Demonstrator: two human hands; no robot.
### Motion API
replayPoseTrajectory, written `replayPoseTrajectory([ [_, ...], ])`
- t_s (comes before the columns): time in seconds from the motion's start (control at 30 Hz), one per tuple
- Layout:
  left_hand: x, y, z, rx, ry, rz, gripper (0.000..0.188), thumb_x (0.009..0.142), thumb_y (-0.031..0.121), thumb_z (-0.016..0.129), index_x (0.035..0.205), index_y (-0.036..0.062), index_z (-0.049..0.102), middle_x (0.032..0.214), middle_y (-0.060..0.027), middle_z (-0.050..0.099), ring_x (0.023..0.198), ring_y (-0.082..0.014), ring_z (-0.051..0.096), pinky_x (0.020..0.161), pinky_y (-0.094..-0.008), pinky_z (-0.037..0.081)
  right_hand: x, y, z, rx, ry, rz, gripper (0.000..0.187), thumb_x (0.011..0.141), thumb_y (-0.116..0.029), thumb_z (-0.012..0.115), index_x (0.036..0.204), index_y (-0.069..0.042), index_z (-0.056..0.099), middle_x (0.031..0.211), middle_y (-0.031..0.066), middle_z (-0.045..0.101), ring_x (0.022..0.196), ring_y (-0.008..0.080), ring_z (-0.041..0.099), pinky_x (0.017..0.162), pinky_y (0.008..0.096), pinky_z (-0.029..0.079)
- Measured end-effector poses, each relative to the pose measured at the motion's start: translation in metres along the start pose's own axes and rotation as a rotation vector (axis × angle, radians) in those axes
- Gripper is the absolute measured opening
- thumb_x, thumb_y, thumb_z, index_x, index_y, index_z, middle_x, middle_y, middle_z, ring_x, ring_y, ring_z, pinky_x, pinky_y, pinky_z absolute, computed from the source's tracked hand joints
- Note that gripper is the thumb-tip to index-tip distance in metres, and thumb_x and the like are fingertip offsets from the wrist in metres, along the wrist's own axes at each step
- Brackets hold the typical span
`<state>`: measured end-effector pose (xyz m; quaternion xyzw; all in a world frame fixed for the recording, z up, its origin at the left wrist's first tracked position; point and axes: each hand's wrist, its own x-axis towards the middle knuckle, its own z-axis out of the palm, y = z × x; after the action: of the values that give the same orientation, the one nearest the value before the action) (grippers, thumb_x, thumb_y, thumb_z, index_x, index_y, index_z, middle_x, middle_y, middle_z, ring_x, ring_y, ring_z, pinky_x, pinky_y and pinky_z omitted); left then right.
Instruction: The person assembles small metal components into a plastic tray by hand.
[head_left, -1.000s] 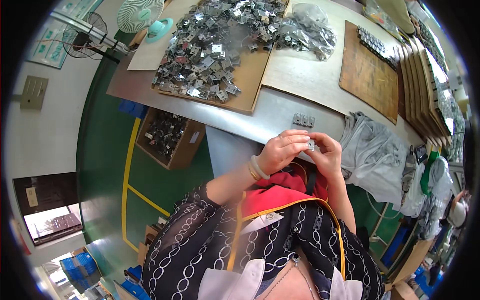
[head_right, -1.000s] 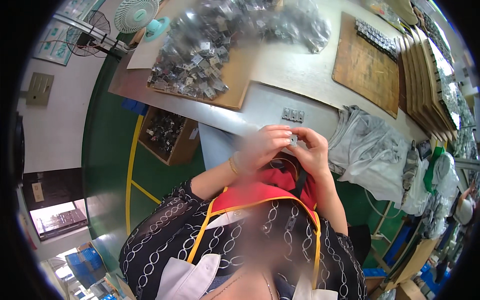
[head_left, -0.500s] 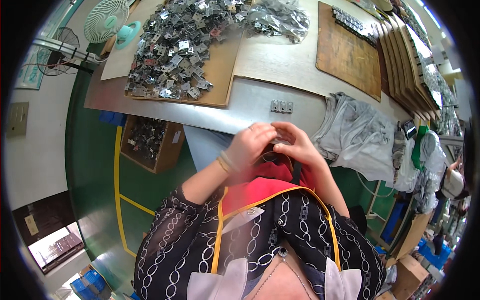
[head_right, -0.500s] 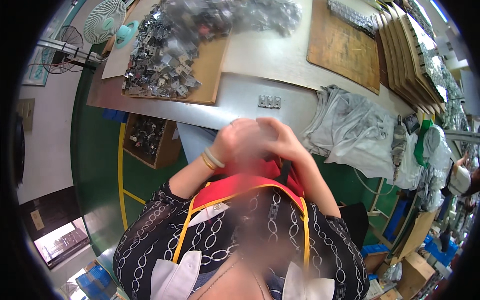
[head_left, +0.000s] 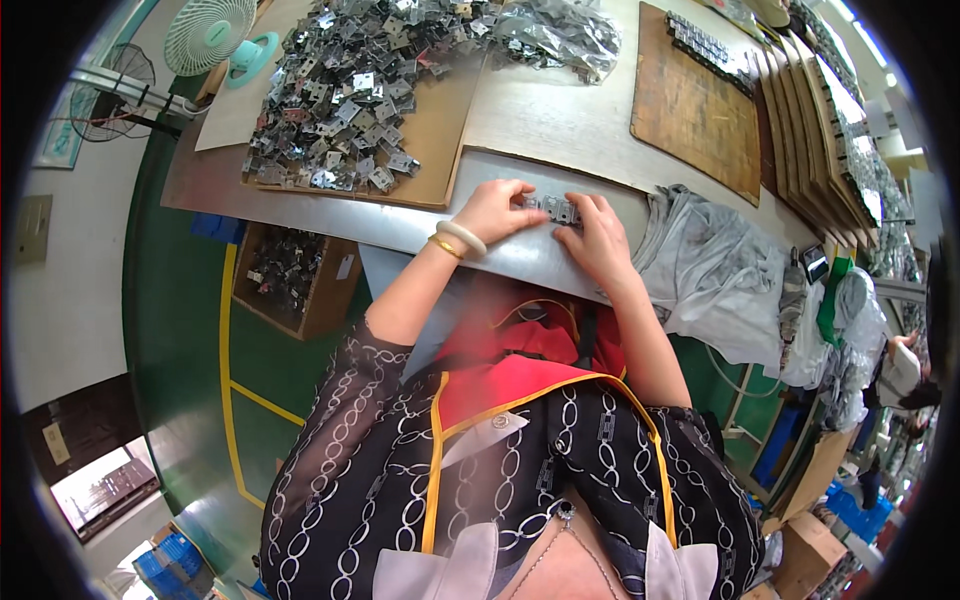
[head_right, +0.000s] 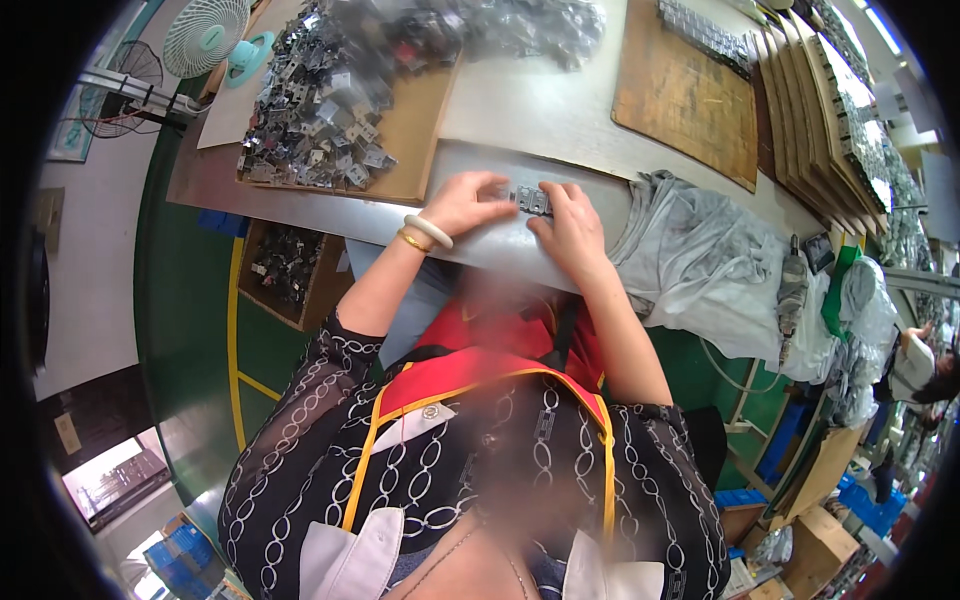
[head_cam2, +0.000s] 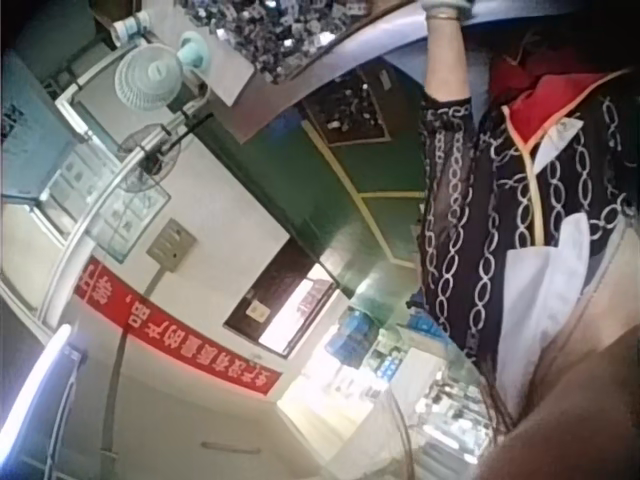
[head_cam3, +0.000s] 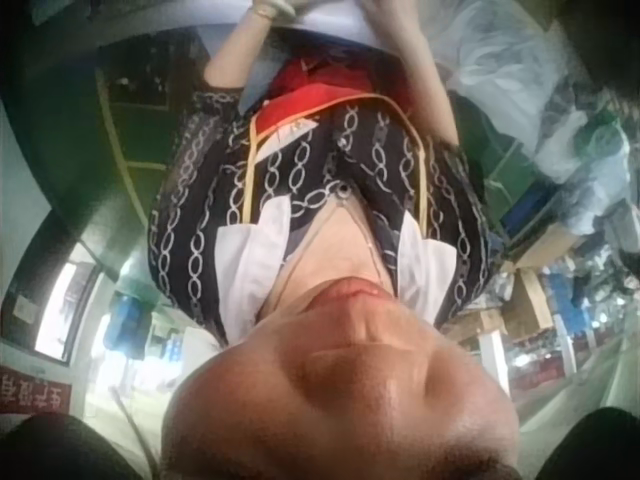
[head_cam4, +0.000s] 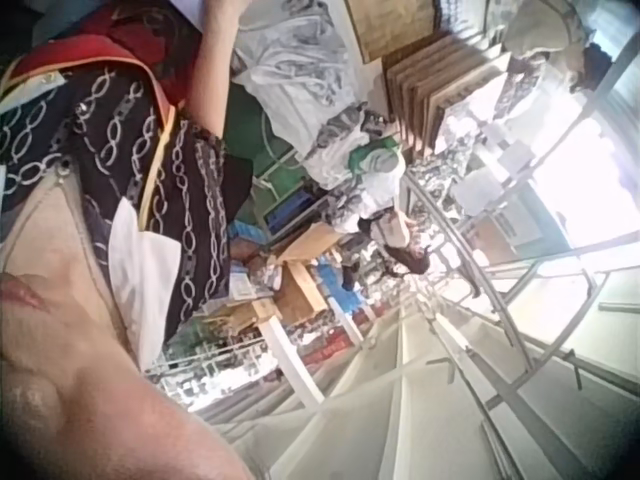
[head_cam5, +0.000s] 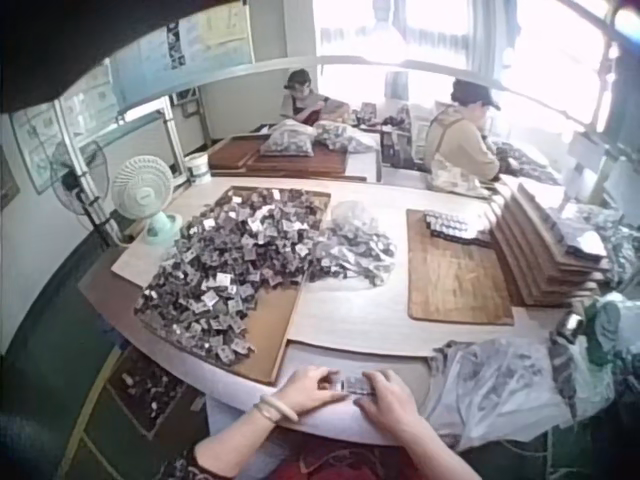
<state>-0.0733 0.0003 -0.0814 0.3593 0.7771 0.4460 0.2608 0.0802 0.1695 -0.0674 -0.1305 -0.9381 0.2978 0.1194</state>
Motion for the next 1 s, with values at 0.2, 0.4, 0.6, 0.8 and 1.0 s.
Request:
replayPoseTrajectory([
  [0.2,-0.003,-0.007,0.015,0.124,0.042,0.174,0.047,0.076,0.013,0.082,0.121,0.0095,0.069,0.102,-0.0120,0.063,0.085,-0.0266,0.066,0.082,-0.0368,0.056,-0.004,-0.007,0.011,-0.029,0.075,0.001,0.041,0.080,-0.018,0.078,0.116,-0.004,0.066,0.108,0.0186,0.065,0.104,0.0379,0.062,0.089,0.0449,0.052],
  [0.4,-0.012,-0.008,0.006,0.274,0.055,0.292,0.066,0.073,0.021,0.085,0.132,0.0085,0.060,0.114,-0.0157,0.059,0.099,-0.0331,0.064,0.090,-0.0407,0.054,0.020,-0.005,-0.031,0.071,-0.083,-0.024,0.057,0.075,-0.018,0.084,0.127,-0.004,0.063,0.124,0.0180,0.062,0.107,0.0356,0.065,0.092,0.0415,0.055],
  [0.6,-0.019,0.012,-0.002,0.193,0.136,0.194,0.073,0.077,0.029,0.085,0.139,0.0042,0.054,0.125,-0.0162,0.057,0.095,-0.0323,0.067,0.085,-0.0400,0.056,0.163,0.011,-0.032,0.052,-0.131,-0.293,0.042,0.091,-0.014,0.071,0.132,-0.007,0.062,0.143,0.0192,0.055,0.127,0.0384,0.057,0.104,0.0442,0.048],
  [0.8,-0.046,0.011,-0.027,0.127,0.282,0.247,0.053,0.085,0.019,0.080,0.131,0.0027,0.061,0.126,-0.0143,0.060,0.087,-0.0228,0.070,0.070,-0.0322,0.059,0.284,0.004,-0.015,0.151,0.347,-0.208,0.015,0.091,-0.011,0.071,0.106,-0.009,0.074,0.087,0.0099,0.074,0.076,0.0243,0.069,0.071,0.0372,0.056],
  [1.0,-0.056,0.003,-0.034,0.000,0.244,0.193,0.029,0.088,0.009,0.074,0.116,0.0023,0.070,0.109,-0.0113,0.068,0.083,-0.0185,0.071,0.068,-0.0285,0.058,0.383,0.052,-0.049,-0.595,0.999,-0.140,0.039,0.085,-0.034,0.079,0.111,-0.005,0.075,0.085,0.0086,0.073,0.083,0.0184,0.068,0.082,0.0364,0.053],
])
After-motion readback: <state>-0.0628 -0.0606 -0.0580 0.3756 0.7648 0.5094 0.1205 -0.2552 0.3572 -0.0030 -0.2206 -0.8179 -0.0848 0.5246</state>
